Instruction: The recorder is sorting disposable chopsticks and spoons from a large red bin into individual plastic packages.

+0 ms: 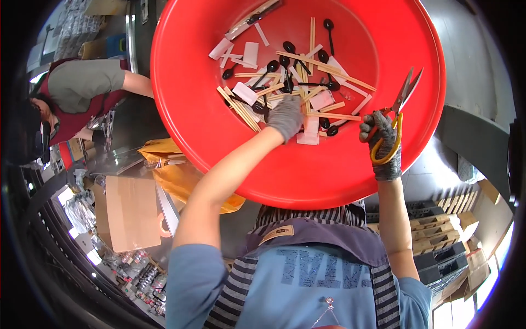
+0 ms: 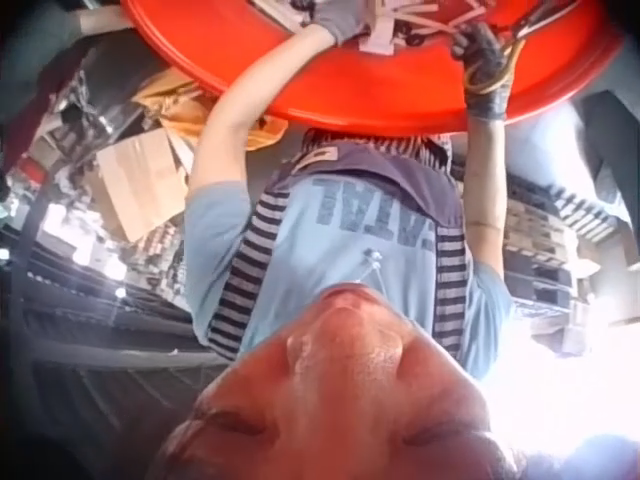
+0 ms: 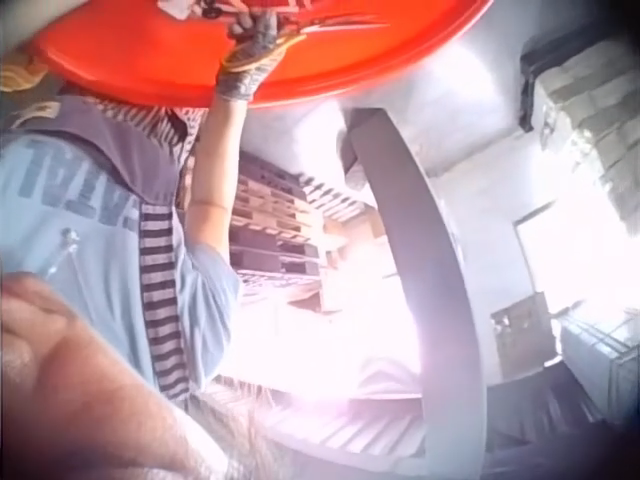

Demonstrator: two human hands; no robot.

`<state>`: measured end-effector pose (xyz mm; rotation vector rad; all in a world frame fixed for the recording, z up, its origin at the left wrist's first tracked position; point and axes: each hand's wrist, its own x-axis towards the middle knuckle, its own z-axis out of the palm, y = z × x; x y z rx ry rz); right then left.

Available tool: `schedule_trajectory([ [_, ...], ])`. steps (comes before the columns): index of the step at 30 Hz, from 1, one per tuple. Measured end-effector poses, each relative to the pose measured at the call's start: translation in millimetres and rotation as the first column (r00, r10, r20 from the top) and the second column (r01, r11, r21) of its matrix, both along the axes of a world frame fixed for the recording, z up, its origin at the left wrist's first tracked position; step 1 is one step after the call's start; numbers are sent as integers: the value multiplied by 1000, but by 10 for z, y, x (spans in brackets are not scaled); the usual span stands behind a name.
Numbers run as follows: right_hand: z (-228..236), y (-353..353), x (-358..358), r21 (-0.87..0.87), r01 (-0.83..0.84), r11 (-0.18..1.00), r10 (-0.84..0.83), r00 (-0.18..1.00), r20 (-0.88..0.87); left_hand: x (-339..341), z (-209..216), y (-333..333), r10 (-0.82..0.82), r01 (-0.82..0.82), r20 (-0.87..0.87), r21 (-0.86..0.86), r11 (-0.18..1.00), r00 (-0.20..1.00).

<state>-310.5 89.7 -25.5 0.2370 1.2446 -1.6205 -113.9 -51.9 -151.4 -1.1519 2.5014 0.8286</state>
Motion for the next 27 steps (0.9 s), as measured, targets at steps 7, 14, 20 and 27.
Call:
schedule_trajectory([
  [7, -11, 55, -66, 20, 26, 999, -26, 999, 23, -359, 484, -61, 149, -141, -83, 96, 985, 985],
  [14, -22, 66, -67, -10, 5, 1000, -4, 999, 44, 1119, 2256, -142, 741, -790, -456, 121, 601, 494],
  [20, -23, 31, -59, -53, 102, 993, -101, 994, 29, 2520, 2447, -8, 804, -554, -46, -748, 365, 592],
  [27, -4, 76, -130, -202, 254, 946, -253, 967, 29, 891, 1839, -738, 268, -261, -58, -490, 831, 962],
])
